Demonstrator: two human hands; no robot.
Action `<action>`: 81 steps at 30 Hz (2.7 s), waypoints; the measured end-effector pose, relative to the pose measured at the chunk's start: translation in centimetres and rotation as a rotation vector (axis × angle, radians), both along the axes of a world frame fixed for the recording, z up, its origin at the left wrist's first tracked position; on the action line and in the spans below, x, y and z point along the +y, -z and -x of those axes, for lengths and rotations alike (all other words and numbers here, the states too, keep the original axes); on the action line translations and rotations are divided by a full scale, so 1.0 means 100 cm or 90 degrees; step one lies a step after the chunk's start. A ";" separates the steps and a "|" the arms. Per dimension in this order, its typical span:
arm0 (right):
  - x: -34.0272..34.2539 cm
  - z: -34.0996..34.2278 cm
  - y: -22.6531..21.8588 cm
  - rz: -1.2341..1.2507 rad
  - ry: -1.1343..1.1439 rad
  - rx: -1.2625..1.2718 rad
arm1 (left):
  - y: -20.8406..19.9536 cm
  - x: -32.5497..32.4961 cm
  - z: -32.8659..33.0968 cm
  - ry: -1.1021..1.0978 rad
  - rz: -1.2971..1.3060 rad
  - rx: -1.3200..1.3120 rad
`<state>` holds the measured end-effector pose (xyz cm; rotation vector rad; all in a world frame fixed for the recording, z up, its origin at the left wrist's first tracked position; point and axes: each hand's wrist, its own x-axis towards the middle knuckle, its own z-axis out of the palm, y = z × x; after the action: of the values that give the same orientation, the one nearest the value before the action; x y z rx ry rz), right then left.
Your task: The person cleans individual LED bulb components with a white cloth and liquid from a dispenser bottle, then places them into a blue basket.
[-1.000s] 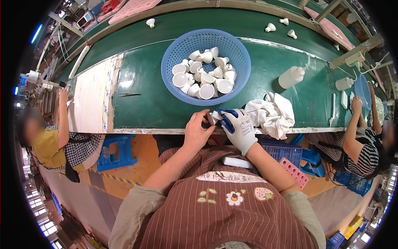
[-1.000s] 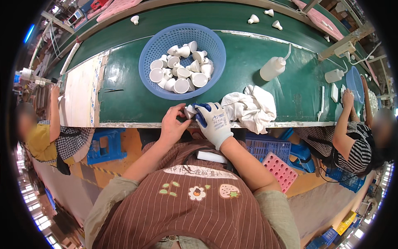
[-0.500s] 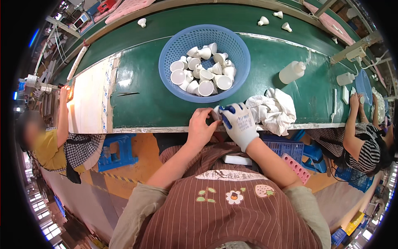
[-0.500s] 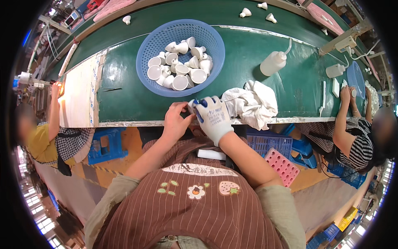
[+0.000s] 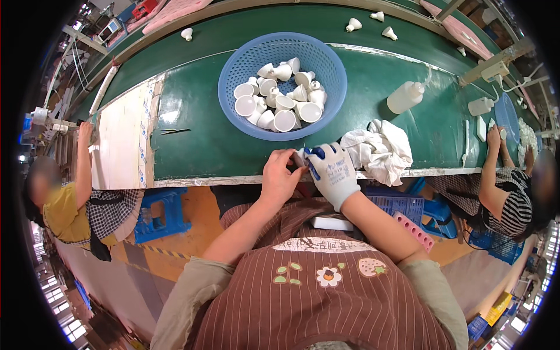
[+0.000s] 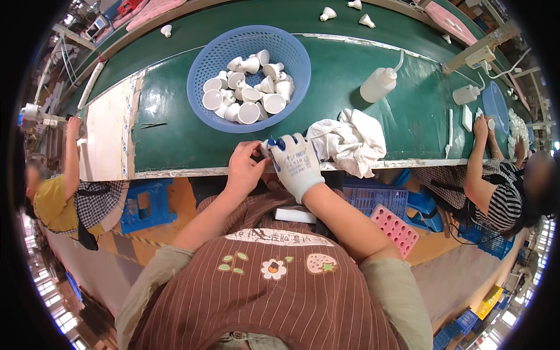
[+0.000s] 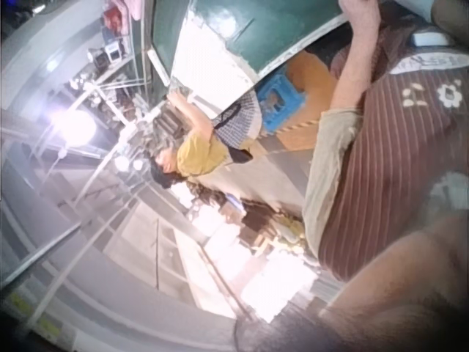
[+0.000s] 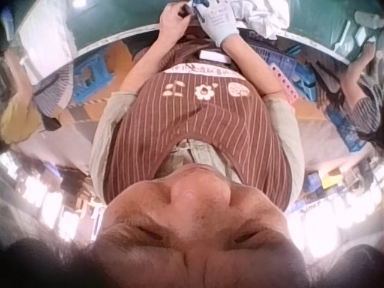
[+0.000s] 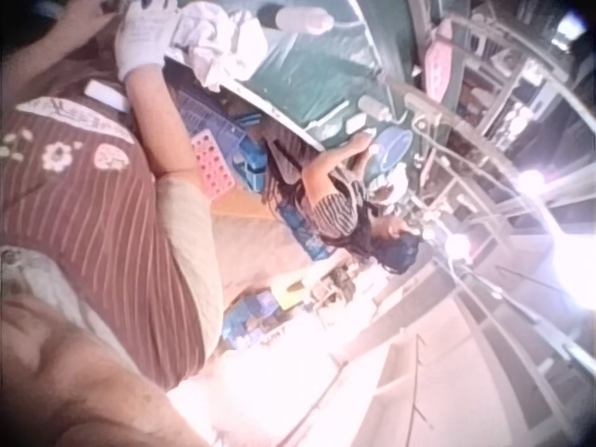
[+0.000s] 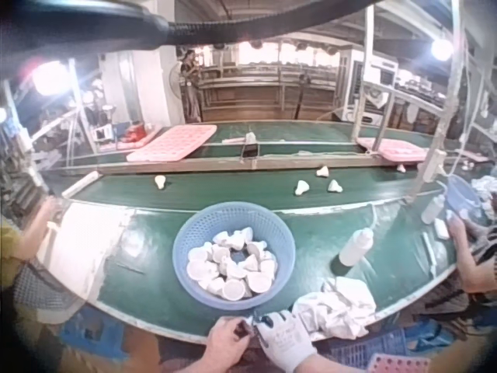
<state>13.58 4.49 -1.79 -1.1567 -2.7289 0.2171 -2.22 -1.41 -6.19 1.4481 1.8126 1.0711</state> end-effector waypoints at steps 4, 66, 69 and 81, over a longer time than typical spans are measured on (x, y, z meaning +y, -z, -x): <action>0.001 0.006 -0.002 0.037 0.027 -0.018 | 0.004 0.000 0.001 -0.011 0.015 -0.027; 0.006 0.016 -0.025 0.182 0.114 -0.023 | 0.007 -0.011 -0.002 0.078 -0.154 0.145; 0.026 -0.002 0.001 0.188 0.182 0.069 | 0.010 0.002 -0.010 0.086 -0.058 -0.062; 0.079 0.017 -0.073 0.093 0.082 0.438 | -0.051 -0.034 0.017 0.080 -0.146 -0.280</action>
<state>11.89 12.43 5.51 -1.0352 -2.0562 0.6657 -3.88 -4.83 -1.12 1.3018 1.3074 1.4359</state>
